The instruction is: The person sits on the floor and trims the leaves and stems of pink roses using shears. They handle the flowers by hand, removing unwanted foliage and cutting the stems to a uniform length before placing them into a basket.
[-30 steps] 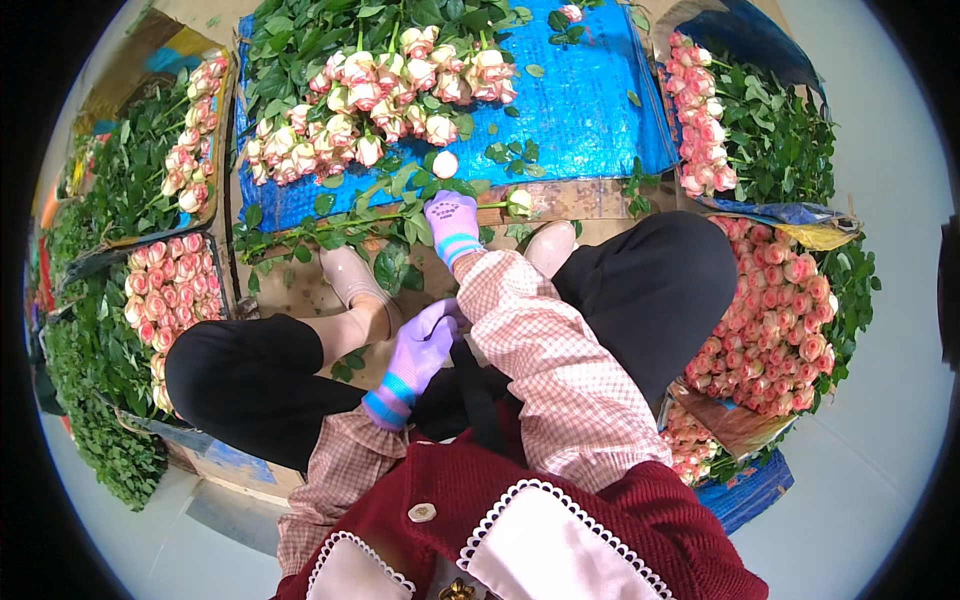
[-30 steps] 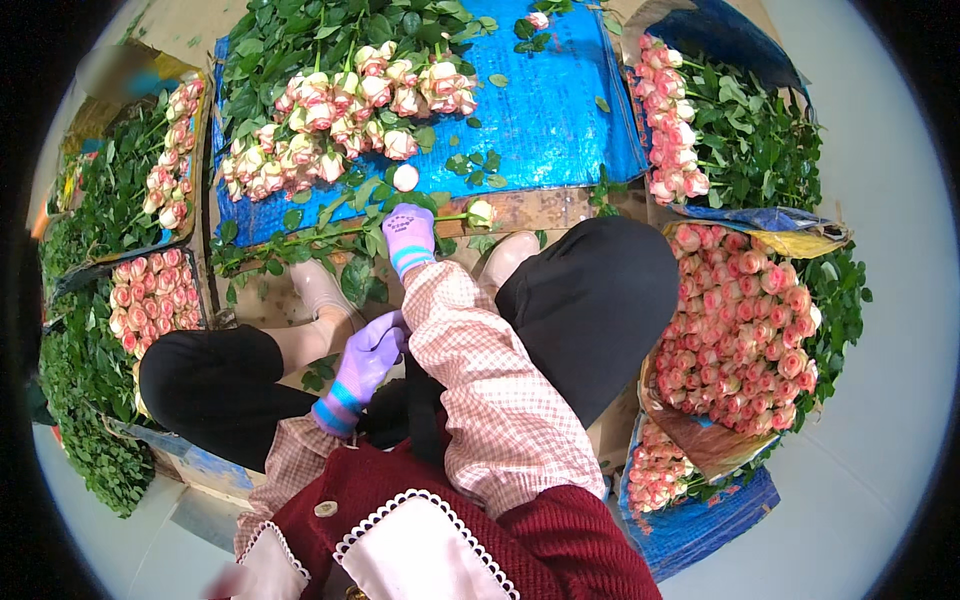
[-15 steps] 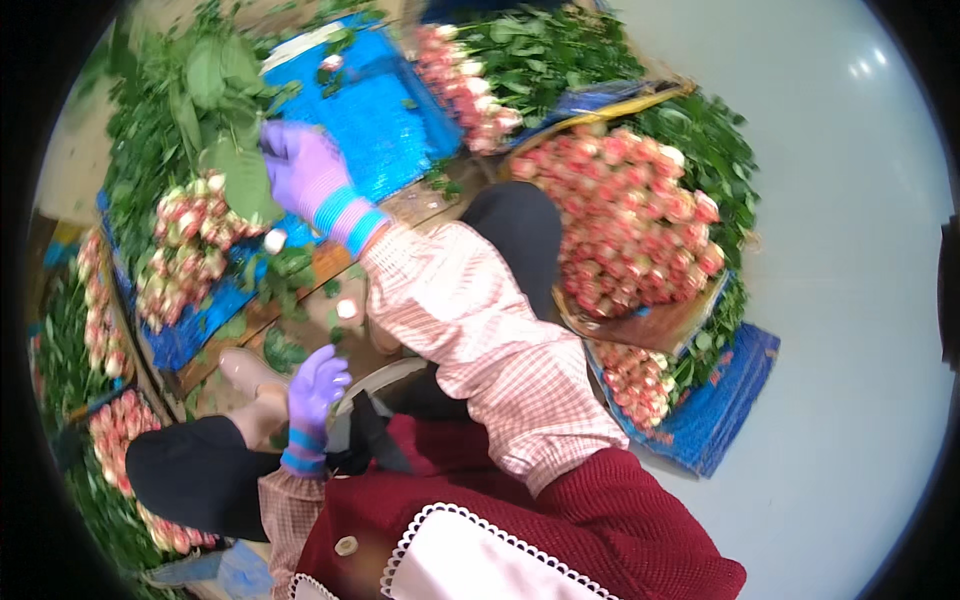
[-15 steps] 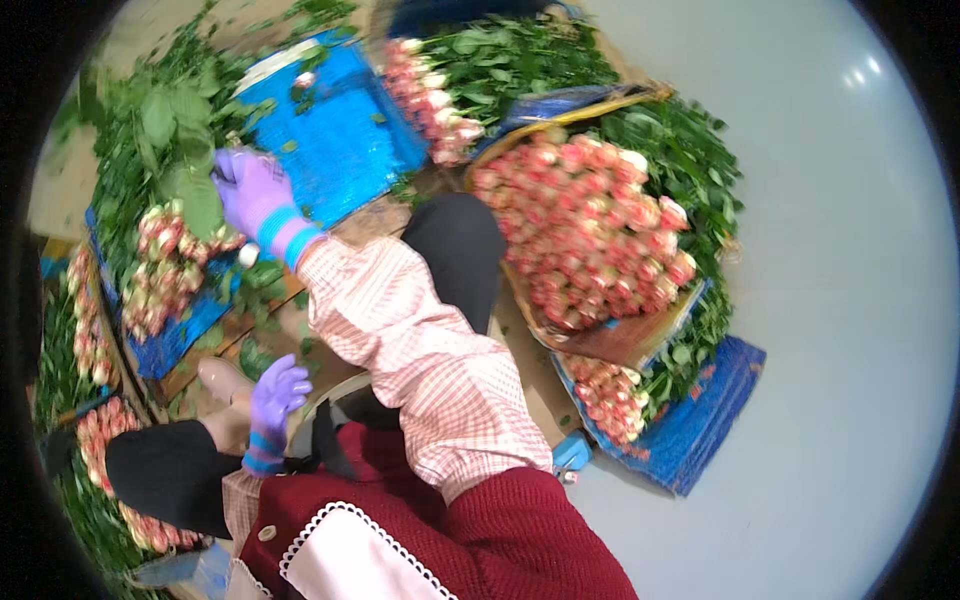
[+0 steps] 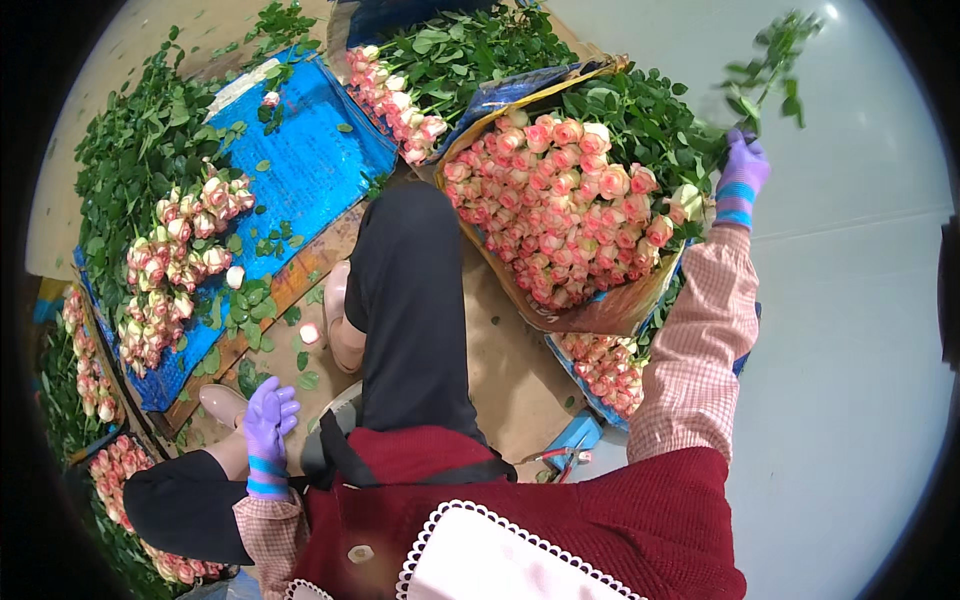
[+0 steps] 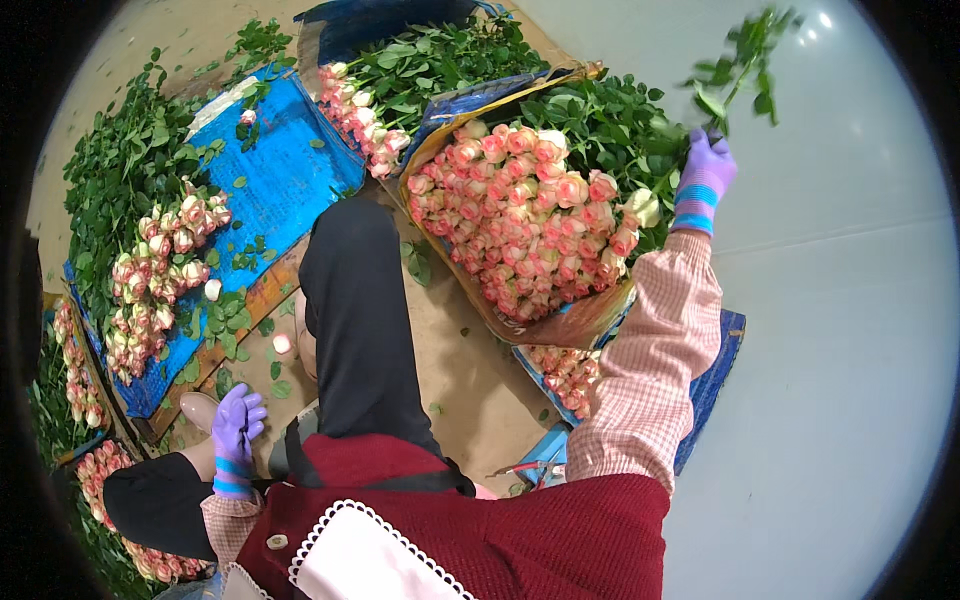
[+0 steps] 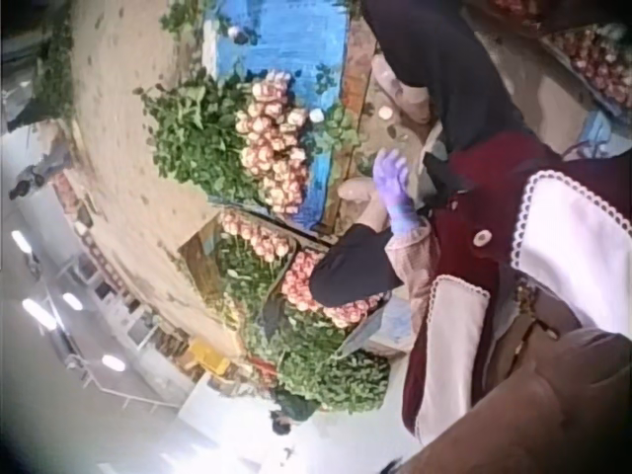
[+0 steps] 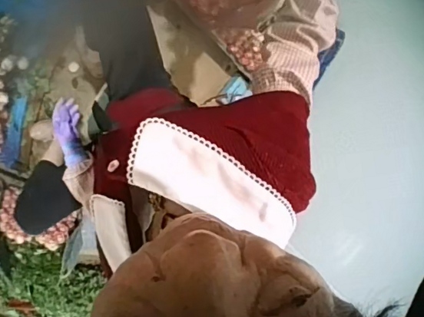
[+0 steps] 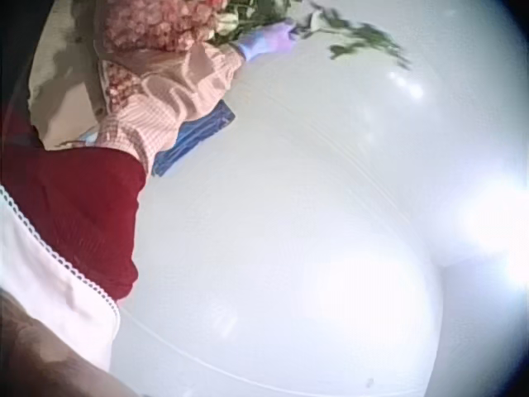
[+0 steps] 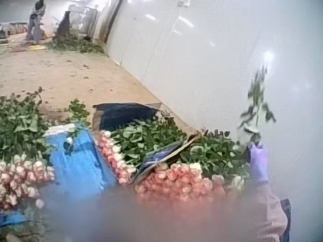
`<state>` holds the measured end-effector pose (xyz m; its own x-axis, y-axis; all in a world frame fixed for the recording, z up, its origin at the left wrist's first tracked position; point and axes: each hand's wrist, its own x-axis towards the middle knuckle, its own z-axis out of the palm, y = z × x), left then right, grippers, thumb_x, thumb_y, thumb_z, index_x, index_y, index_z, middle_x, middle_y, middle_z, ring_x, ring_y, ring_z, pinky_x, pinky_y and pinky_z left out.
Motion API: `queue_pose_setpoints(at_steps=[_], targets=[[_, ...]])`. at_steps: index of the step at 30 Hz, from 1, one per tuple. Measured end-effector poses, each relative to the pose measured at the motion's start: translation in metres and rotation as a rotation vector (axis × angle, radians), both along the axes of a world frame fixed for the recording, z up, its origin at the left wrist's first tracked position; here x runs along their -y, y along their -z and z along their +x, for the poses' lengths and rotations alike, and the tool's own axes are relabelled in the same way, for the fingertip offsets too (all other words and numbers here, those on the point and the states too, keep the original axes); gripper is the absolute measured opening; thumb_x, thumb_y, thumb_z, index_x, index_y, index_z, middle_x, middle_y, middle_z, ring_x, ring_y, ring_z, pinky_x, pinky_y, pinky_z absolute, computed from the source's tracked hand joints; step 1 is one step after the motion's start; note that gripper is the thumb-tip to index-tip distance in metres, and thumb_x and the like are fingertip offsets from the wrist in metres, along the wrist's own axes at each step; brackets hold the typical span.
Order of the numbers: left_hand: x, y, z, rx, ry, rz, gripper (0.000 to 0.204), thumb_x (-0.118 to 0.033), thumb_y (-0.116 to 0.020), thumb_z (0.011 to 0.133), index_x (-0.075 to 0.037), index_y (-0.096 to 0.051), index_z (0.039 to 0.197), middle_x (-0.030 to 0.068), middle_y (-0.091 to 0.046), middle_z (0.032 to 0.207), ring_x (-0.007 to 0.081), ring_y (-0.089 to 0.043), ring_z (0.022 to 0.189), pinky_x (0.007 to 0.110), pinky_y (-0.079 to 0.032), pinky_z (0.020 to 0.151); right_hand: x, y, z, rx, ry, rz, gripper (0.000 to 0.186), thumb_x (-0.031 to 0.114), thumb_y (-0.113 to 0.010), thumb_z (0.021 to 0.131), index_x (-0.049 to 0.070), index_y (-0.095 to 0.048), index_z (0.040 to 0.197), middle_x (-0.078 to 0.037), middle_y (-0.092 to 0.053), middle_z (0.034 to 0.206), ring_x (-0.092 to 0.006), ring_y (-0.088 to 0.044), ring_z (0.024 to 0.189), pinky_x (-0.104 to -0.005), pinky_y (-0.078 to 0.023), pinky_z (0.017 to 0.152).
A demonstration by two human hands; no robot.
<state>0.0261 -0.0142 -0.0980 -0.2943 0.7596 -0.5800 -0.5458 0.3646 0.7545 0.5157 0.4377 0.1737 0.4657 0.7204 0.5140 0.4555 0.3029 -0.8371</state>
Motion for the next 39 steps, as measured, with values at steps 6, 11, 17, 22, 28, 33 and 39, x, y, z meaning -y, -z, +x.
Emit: queue_pose_setpoints(at_steps=[6,11,17,22,28,33,39], targets=[[-0.002,0.000,0.002,-0.011,-0.031,-0.051,0.051,-0.032,-0.057,0.085,-0.001,-0.040,0.122,0.0056,-0.056,0.095,0.0086,-0.053,0.070,0.017,-0.043,0.055,-0.041,0.145,0.112,0.386,0.031,-0.663,0.060,0.027,-0.069,0.073,0.001,-0.046,0.123,-0.016,-0.056,0.113,-0.0232,-0.054,0.100,-0.0312,-0.041,0.087],[-0.002,0.003,0.002,-0.026,-0.042,-0.057,0.052,-0.033,-0.058,0.084,-0.002,-0.040,0.122,0.0058,-0.056,0.094,0.0095,-0.053,0.069,0.017,-0.043,0.053,-0.024,0.139,0.096,0.430,-0.013,-0.679,0.058,0.025,-0.067,0.074,0.005,-0.045,0.125,-0.013,-0.055,0.117,-0.0199,-0.053,0.104,-0.0289,-0.041,0.088],[-0.007,0.007,0.003,0.021,-0.018,-0.053,0.055,-0.033,-0.061,0.083,-0.001,-0.039,0.122,0.0061,-0.055,0.093,0.0099,-0.053,0.067,0.017,-0.040,0.050,-0.011,0.095,0.044,0.332,-0.169,-0.257,0.045,0.016,-0.060,0.082,0.002,-0.047,0.122,-0.012,-0.054,0.118,-0.0168,-0.053,0.104,-0.0263,-0.040,0.089],[-0.009,0.007,0.005,0.018,-0.037,-0.052,0.056,-0.033,-0.062,0.082,-0.001,-0.038,0.122,0.0062,-0.056,0.093,0.0093,-0.053,0.067,0.017,-0.040,0.050,-0.006,0.080,-0.016,0.287,-0.509,-0.425,0.031,0.017,-0.056,0.086,0.003,-0.056,0.113,-0.007,-0.061,0.105,-0.0113,-0.056,0.094,-0.0246,-0.041,0.087],[-0.006,0.002,0.005,-0.022,-0.052,-0.065,0.053,-0.033,-0.059,0.084,-0.002,-0.039,0.122,0.0055,-0.056,0.093,0.0082,-0.053,0.067,0.016,-0.041,0.051,-0.006,0.100,-0.012,0.715,-0.336,-0.897,0.033,0.034,-0.059,0.083,0.002,-0.066,0.092,-0.003,-0.066,0.080,-0.0083,-0.054,0.070,-0.0256,-0.044,0.071],[-0.003,0.006,0.003,-0.005,-0.061,-0.049,0.048,-0.030,-0.057,0.086,-0.003,-0.040,0.122,0.0057,-0.056,0.094,0.0080,-0.054,0.068,0.016,-0.041,0.051,0.012,0.108,-0.032,1.140,-0.214,-0.921,0.034,0.039,-0.057,0.080,0.011,-0.065,0.097,-0.010,-0.066,0.088,-0.0211,-0.063,0.082,-0.0320,-0.046,0.078],[-0.004,0.009,0.005,0.020,-0.044,-0.031,0.045,-0.027,-0.055,0.087,-0.002,-0.040,0.122,0.0063,-0.057,0.095,0.0086,-0.054,0.069,0.015,-0.041,0.051,0.017,0.136,-0.067,0.994,-0.072,-0.763,0.031,0.037,-0.054,0.081,0.012,-0.065,0.096,-0.013,-0.064,0.089,-0.0290,-0.060,0.087,-0.0352,-0.046,0.079]])
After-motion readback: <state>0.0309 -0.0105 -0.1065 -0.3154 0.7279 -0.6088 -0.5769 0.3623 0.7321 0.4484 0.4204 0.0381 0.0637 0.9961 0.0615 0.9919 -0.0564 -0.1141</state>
